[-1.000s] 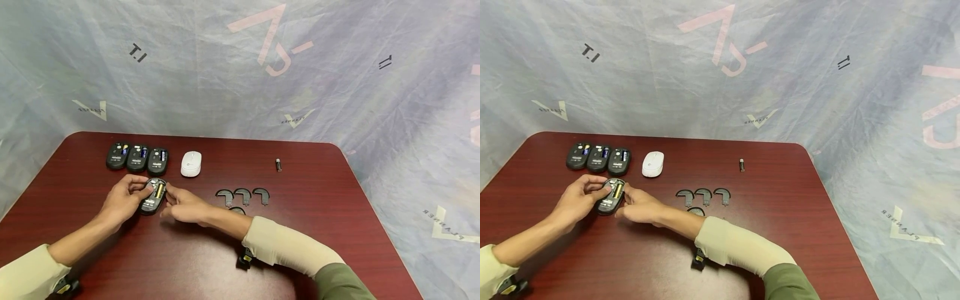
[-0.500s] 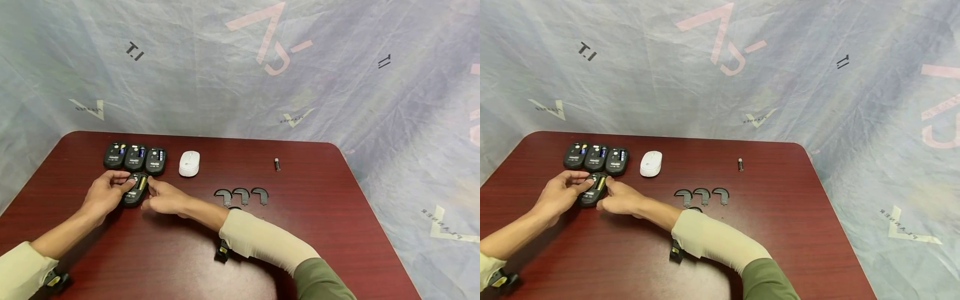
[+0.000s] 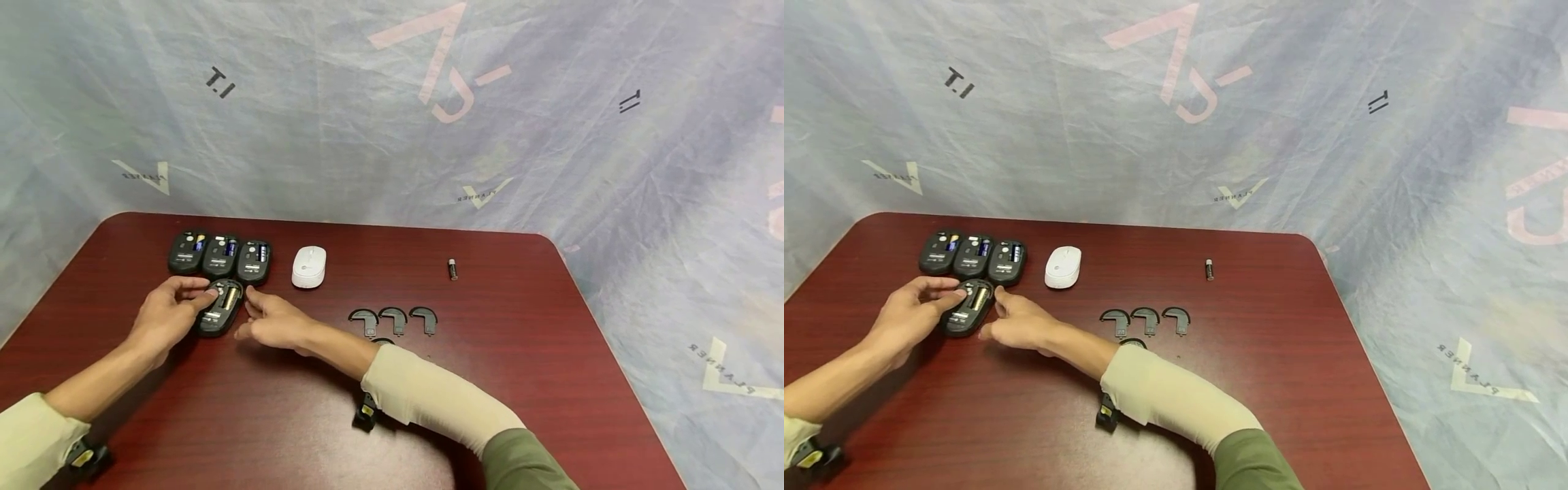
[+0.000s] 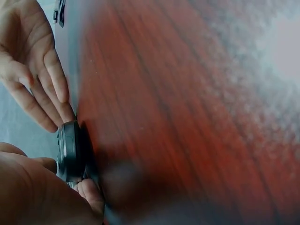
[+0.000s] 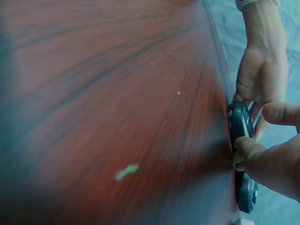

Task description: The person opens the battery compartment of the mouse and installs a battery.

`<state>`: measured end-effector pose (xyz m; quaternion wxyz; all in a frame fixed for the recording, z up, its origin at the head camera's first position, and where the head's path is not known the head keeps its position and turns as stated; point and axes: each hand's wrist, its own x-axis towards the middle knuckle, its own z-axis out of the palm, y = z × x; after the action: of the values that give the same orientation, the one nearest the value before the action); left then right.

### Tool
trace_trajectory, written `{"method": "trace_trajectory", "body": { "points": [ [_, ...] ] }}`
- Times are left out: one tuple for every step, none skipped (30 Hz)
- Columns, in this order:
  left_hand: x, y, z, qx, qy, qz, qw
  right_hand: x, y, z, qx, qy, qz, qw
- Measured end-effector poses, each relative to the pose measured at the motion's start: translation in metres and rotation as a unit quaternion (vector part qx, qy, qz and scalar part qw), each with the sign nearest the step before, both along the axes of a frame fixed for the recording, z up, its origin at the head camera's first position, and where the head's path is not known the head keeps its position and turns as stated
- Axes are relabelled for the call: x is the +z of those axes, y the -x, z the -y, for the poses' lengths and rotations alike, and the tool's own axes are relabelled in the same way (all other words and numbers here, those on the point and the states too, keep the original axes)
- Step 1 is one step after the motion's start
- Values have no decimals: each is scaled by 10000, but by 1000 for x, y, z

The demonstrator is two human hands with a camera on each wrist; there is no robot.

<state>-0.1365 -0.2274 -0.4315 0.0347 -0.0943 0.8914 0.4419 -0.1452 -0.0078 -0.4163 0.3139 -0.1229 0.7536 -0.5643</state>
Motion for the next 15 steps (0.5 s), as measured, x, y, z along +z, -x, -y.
{"method": "trace_trajectory", "body": {
  "points": [
    [1,0,0,56,17,-29,10000,0,0,-3,1,53,35,10000],
    [2,0,-1,123,38,-57,9999,0,0,-6,0,113,76,9999],
    [3,0,-1,189,68,-92,9998,-1,-1,-9,2,172,109,9998],
    [3,-1,-1,260,89,-126,9995,-1,-1,-13,3,230,144,9996],
    [4,-1,-2,312,110,-177,9993,-1,-1,-16,8,285,155,9995],
    [5,-1,-2,353,132,-241,9990,-1,-1,-20,11,317,152,9994],
    [7,-2,-3,385,156,-323,9986,-1,-1,-24,13,348,139,9993],
    [8,-2,-4,406,184,-414,9982,-2,-1,-27,21,389,121,9992],
    [9,-3,-5,412,215,-514,9976,-2,-2,-31,30,419,98,9991],
    [10,-3,-6,421,240,-618,9969,-2,-2,-35,38,442,70,9990],
    [12,-4,-8,421,264,-734,9961,-2,-2,-39,49,451,22,9990],
    [13,-5,-9,420,279,-848,9951,-2,-2,-42,64,455,-21,9989],
    [15,-6,-11,409,287,-959,9941,-2,-3,-46,73,463,-64,9989],
    [16,-7,-13,383,291,-1064,9932,-1,-3,-50,83,467,-111,9988],
    [18,-8,-15,345,284,-1163,9922,-1,-3,-53,90,474,-155,9987]
  ]
}}
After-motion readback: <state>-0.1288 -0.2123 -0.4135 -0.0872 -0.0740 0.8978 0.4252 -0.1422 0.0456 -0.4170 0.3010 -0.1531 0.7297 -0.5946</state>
